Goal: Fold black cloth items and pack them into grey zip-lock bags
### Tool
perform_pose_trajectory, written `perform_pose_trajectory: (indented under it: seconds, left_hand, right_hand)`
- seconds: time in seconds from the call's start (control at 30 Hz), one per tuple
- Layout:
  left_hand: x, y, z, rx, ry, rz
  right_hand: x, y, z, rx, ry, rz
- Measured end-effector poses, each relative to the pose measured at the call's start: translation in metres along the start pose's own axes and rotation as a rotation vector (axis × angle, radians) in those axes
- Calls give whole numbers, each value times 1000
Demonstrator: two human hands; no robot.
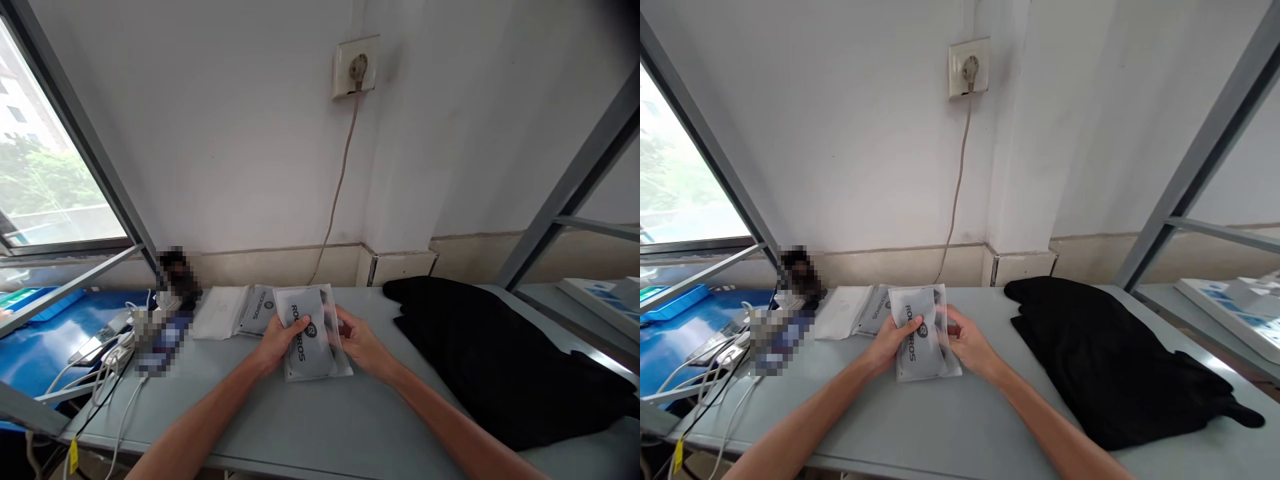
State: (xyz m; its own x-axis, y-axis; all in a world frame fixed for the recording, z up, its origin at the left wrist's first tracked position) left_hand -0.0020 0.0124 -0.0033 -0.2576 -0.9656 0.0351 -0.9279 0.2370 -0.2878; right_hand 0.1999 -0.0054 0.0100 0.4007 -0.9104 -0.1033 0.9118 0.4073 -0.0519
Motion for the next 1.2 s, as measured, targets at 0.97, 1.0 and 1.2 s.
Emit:
perform_pose_trajectory:
  seconds: [0.97,1.0,1.2]
  left_hand:
    - [-6,3,1,6,-154,-224]
    - [-6,3,0,16,-143,-228]
    - [-4,4,-9,57,-67,-185]
  right_hand:
    - [-11,-1,-19,109,29,-33]
    - [-12,-2,-20,102,36,-7]
    - [-13,-3,-17,131,65,9]
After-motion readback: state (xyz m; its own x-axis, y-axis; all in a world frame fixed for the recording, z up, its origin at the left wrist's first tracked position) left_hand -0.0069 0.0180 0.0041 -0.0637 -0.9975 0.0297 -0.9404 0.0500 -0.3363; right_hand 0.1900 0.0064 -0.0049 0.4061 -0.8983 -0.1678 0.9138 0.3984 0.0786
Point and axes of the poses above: each hand's wrist, its own x-axis away from the middle knuckle, its own y-axis out of the back of the hand, z = x × y, the point moved 1 cm from there along -x, towards the middle knuckle, and after that the axes turned 3 degrees about -y, right-handed, at the moved point
